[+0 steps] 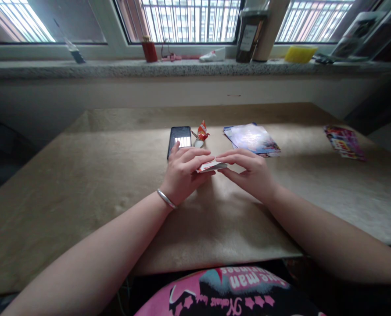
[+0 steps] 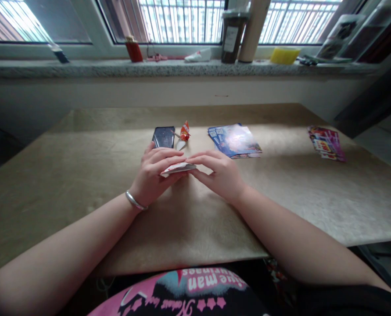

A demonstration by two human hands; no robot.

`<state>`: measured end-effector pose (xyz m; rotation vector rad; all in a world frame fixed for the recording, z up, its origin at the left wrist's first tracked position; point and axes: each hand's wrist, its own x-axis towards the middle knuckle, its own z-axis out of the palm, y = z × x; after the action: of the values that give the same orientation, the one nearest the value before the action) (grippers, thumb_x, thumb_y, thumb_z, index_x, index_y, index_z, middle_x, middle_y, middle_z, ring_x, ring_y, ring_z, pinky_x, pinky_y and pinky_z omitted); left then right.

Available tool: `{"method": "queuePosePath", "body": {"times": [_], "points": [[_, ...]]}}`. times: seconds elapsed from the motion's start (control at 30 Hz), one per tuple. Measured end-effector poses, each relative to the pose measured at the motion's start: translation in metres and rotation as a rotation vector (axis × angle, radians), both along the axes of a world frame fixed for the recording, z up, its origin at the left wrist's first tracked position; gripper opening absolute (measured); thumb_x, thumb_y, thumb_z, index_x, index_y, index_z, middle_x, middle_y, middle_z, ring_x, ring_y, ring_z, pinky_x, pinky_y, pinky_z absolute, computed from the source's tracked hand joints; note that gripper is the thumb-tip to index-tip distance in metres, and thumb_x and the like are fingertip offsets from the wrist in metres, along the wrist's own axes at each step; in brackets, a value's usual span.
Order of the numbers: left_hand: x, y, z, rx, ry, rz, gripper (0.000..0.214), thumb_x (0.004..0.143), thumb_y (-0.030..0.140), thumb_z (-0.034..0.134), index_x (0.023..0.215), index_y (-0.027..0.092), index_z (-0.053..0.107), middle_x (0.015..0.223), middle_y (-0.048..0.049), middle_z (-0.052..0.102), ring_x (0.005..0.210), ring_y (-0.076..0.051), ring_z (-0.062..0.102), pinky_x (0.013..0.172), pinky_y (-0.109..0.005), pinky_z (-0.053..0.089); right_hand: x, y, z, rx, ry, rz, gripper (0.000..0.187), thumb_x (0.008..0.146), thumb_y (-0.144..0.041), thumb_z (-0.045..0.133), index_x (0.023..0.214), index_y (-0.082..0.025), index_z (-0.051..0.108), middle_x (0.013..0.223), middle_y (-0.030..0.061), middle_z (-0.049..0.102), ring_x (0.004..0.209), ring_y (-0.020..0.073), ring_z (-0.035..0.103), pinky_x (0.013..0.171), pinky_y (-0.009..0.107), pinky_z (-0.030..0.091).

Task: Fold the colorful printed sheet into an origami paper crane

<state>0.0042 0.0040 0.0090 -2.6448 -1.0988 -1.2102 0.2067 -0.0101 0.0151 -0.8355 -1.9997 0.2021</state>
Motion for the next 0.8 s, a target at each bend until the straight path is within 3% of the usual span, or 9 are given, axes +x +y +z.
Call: {"method": "queuePosePath", "body": {"times": [0.13,0.27,0.5,0.8], "points": [[0.0015,-0.004,0.0029,-0.031,-0.076,0.0,0.028,0.082,0.039,0.061,0.105,0.024,0.063,0.109,-0.0039,0.066,0.103,-0.018,0.058,0.107,-0.042,0.026,0.0019,-0.0023,0.0019,0.063,-0.043,-0.067,0.016,0.08,-0.022,0.061,0.094,-0.027,0.068,0.096,0.003,0.07,0.087,0.0172,0.064,0.081,0.033,0.051],[0.0019,-0.0049,0.0041,-0.022,-0.169,-0.031,0.016,0.084,0.034,0.058,0.094,0.024,0.065,0.103,-0.0026,0.069,0.099,-0.016,0.06,0.106,-0.039,0.03,0.0032,-0.0038,0.0049,0.119,-0.083,-0.11,0.015,0.079,-0.021,0.062,0.092,-0.026,0.068,0.098,0.0025,0.071,0.088,0.018,0.064,0.081,0.034,0.05],[0.0018,0.0004,0.0002,-0.045,-0.213,-0.091,0.011,0.083,0.03,0.06,0.09,0.024,0.068,0.095,-0.0009,0.071,0.094,-0.015,0.062,0.096,-0.035,0.042,0.003,-0.0009,0.0038,0.071,-0.041,-0.021,0.013,0.081,-0.023,0.062,0.092,-0.027,0.067,0.096,0.0027,0.071,0.088,0.0172,0.064,0.081,0.034,0.051],[0.0014,-0.0014,-0.0006,-0.078,-0.253,-0.089,0.014,0.081,0.031,0.064,0.092,0.024,0.068,0.093,-0.002,0.072,0.095,-0.018,0.062,0.1,-0.041,0.04,0.005,0.0014,-0.0002,0.023,0.027,0.006,0.012,0.08,-0.025,0.063,0.09,-0.028,0.068,0.091,0.0014,0.071,0.085,0.0171,0.065,0.08,0.035,0.051]]}}
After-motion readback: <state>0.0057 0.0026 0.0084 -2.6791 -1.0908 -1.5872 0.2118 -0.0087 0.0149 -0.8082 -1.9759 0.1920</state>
